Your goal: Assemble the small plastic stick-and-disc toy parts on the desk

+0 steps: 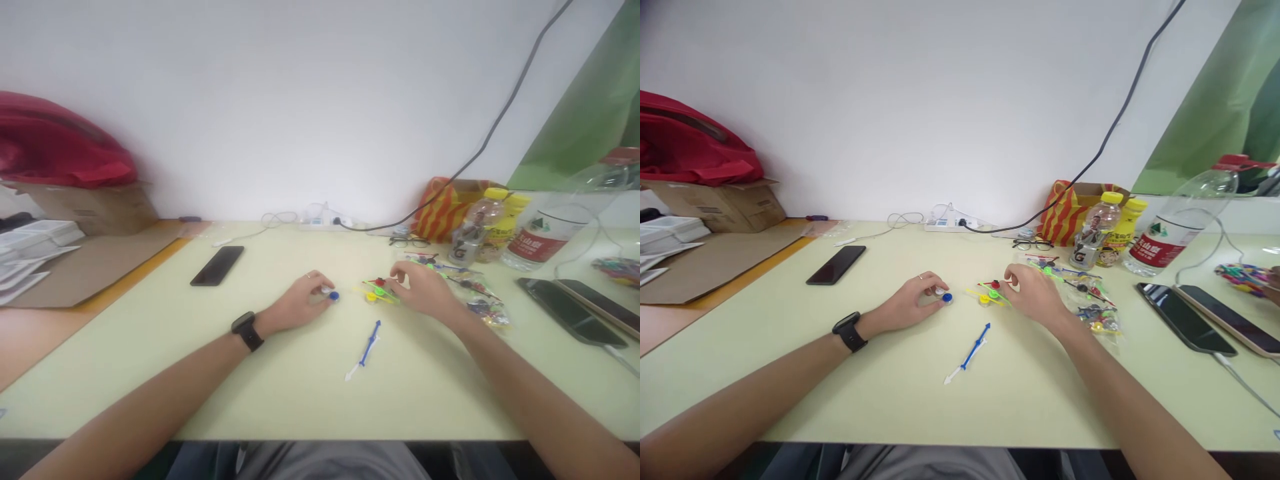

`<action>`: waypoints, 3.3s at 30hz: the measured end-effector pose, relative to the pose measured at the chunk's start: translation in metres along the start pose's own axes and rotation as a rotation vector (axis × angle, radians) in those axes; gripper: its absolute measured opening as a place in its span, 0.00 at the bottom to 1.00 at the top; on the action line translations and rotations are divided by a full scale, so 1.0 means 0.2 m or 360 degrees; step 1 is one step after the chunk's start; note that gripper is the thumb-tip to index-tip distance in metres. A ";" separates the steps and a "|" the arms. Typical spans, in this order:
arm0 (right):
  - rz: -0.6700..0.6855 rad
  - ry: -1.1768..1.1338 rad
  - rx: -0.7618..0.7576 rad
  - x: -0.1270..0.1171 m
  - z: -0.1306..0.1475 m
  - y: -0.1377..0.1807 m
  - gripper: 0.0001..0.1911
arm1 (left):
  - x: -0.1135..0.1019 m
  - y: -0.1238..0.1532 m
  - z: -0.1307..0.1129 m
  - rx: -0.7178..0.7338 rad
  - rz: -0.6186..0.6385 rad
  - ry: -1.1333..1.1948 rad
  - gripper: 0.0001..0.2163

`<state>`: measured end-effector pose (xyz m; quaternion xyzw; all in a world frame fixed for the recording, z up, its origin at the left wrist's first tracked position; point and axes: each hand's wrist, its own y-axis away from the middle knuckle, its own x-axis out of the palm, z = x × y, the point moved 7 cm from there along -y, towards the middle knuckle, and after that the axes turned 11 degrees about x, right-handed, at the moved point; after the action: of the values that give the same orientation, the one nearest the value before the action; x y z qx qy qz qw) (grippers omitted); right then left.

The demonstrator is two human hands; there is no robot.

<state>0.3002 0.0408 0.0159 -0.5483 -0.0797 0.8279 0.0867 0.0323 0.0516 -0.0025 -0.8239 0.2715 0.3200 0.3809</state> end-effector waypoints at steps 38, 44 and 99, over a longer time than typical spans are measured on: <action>0.0901 -0.0443 -0.0687 0.15 0.42 0.36 0.05 | 0.03 -0.01 -0.14 0.0062 0.0165 -0.0048 0.13; 0.0886 -0.0375 -0.0621 0.14 0.41 0.35 0.06 | 0.03 -0.01 -0.16 0.0071 0.0188 -0.0058 0.13; 0.0588 -0.0948 -0.0542 0.04 0.45 0.31 0.14 | 0.18 0.02 -0.12 -0.0407 0.0094 0.1141 0.15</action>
<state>0.2103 -0.0213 0.0287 -0.2956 -0.1376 0.9274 -0.1831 0.0609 0.0217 -0.0187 -0.9163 0.3689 0.0536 0.1466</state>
